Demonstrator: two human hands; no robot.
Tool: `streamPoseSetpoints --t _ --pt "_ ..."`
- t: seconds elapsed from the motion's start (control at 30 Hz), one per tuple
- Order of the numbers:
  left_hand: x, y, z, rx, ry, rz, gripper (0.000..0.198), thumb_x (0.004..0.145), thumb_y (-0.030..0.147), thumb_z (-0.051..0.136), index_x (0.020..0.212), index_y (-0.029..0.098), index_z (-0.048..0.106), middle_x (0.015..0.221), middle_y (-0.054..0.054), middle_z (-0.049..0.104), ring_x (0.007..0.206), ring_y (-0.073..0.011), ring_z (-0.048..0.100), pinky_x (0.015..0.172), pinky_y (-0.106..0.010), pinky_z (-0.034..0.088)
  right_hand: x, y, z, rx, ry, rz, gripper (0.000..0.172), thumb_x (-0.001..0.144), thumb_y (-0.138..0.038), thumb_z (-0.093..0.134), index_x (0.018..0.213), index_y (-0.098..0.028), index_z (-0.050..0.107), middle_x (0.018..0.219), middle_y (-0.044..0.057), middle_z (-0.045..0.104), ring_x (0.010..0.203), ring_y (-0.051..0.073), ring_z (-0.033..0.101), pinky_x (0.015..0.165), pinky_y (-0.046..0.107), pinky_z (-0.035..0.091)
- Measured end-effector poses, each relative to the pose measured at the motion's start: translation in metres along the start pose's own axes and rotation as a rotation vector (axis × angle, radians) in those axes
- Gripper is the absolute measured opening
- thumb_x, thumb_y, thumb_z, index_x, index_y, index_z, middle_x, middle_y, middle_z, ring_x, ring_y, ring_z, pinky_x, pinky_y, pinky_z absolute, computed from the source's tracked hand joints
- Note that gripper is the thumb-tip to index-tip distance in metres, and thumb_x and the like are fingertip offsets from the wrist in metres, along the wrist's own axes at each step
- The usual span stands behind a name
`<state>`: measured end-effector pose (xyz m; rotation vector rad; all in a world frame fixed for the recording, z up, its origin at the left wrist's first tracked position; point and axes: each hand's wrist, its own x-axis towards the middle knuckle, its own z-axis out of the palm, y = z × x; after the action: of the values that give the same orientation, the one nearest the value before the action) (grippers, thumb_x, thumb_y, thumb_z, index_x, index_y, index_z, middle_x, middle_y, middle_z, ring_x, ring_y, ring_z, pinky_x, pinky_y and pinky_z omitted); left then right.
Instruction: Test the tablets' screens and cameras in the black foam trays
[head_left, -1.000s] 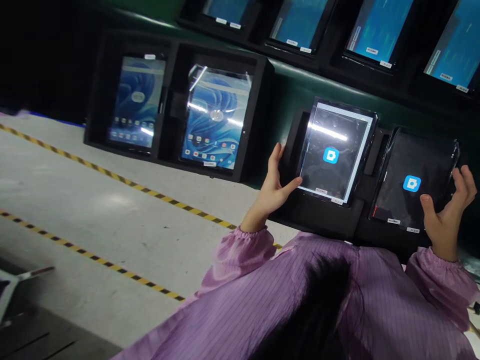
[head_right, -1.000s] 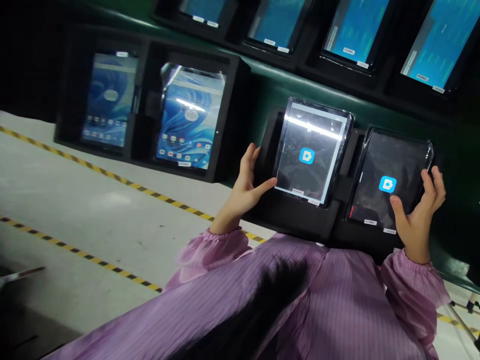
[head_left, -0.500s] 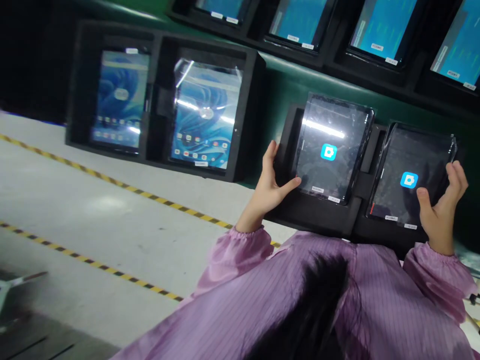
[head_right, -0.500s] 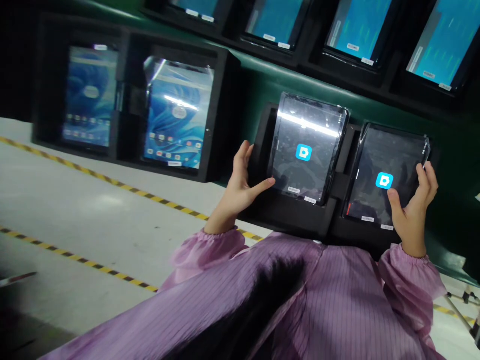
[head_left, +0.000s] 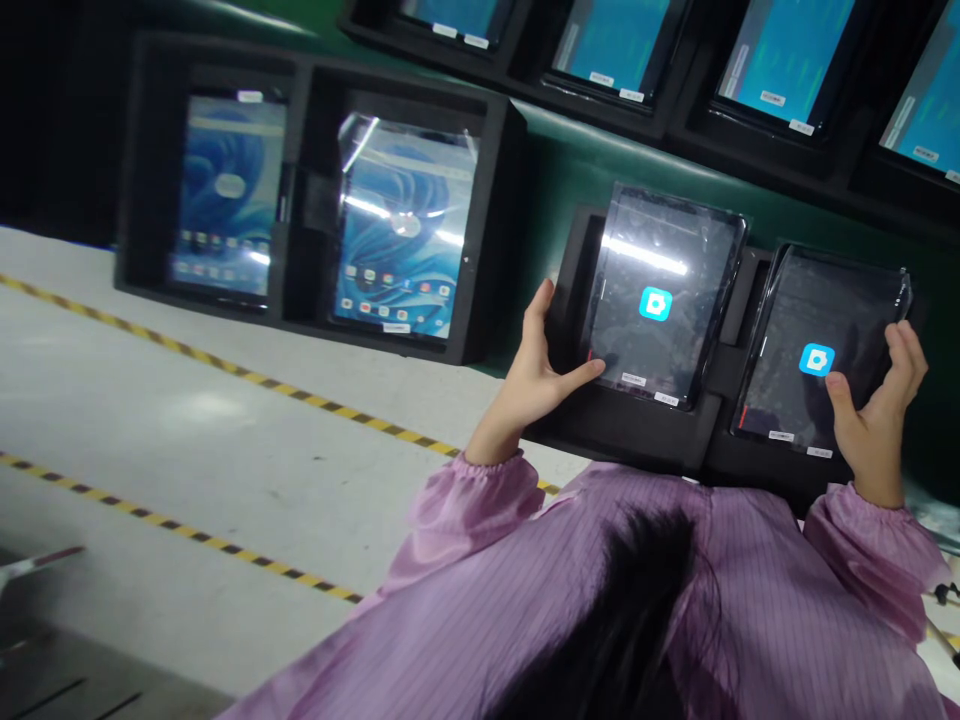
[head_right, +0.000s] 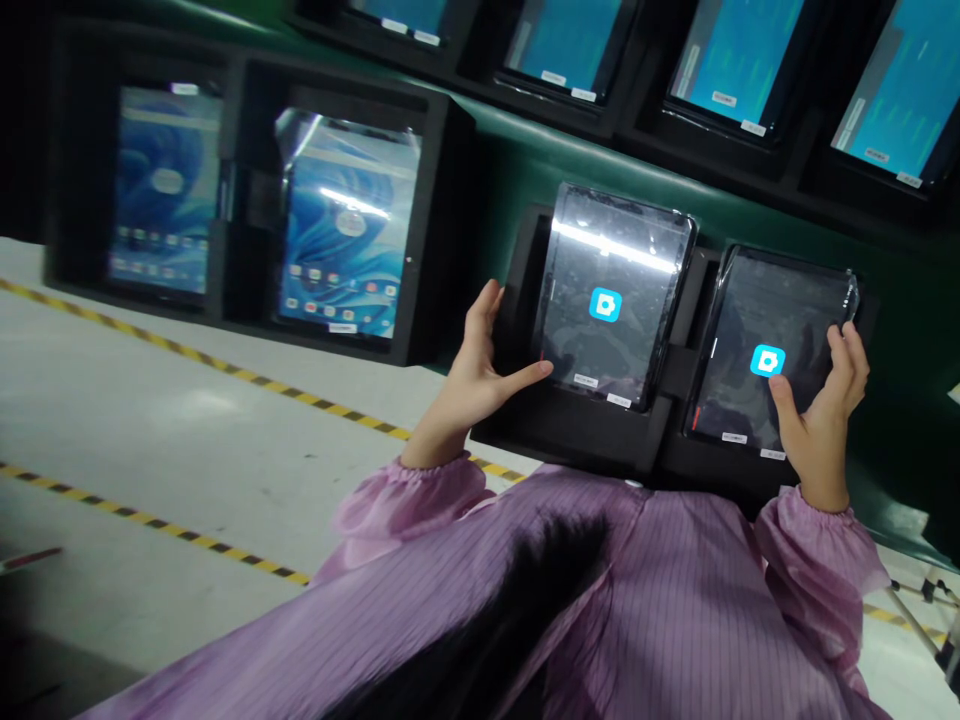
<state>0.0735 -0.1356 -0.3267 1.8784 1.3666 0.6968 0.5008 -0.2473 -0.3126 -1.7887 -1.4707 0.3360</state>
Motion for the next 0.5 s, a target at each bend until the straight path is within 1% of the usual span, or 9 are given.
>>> streamPoseSetpoints --t 0.13,0.27,0.4,0.5 --pt "0.001 0.006 0.0 0.009 -0.005 -0.013 0.127 0.08 0.076 0.085 0.174 0.028 0.014 0.18 -0.019 0.013 0.168 -0.0446 0.013 0.137 -0.064 0.016 0.0 -0.001 0.0 -0.004 -0.007 0.027 0.079 0.1 -0.056 0.066 0.166 -0.026 0.034 0.171 0.018 0.032 0.161 0.036 0.029 0.13 0.071 0.024" --pt "0.002 0.009 -0.001 0.007 -0.021 -0.023 0.13 0.078 0.077 0.086 0.174 0.026 0.014 0.179 -0.02 0.016 0.167 -0.0448 0.015 0.137 -0.062 0.017 0.0 0.0 0.0 -0.008 -0.002 0.005 0.079 0.101 -0.054 0.067 0.167 -0.026 0.034 0.171 0.019 0.033 0.162 0.036 0.029 0.13 0.071 0.024" --pt "0.003 0.011 0.0 0.019 -0.005 -0.035 0.126 0.08 0.075 0.086 0.173 0.026 0.016 0.178 -0.02 0.019 0.167 -0.0445 0.016 0.137 -0.062 0.018 0.001 0.001 0.001 -0.022 0.005 -0.01 0.079 0.101 -0.055 0.067 0.167 -0.026 0.033 0.17 0.019 0.033 0.162 0.037 0.028 0.13 0.071 0.025" --pt "0.004 0.013 0.001 0.026 0.002 -0.054 0.125 0.081 0.075 0.084 0.173 0.024 0.017 0.178 -0.021 0.019 0.167 -0.0447 0.015 0.137 -0.063 0.017 0.001 0.001 0.001 -0.032 -0.007 0.014 0.08 0.101 -0.057 0.066 0.167 -0.026 0.032 0.171 0.018 0.033 0.161 0.037 0.029 0.129 0.071 0.025"
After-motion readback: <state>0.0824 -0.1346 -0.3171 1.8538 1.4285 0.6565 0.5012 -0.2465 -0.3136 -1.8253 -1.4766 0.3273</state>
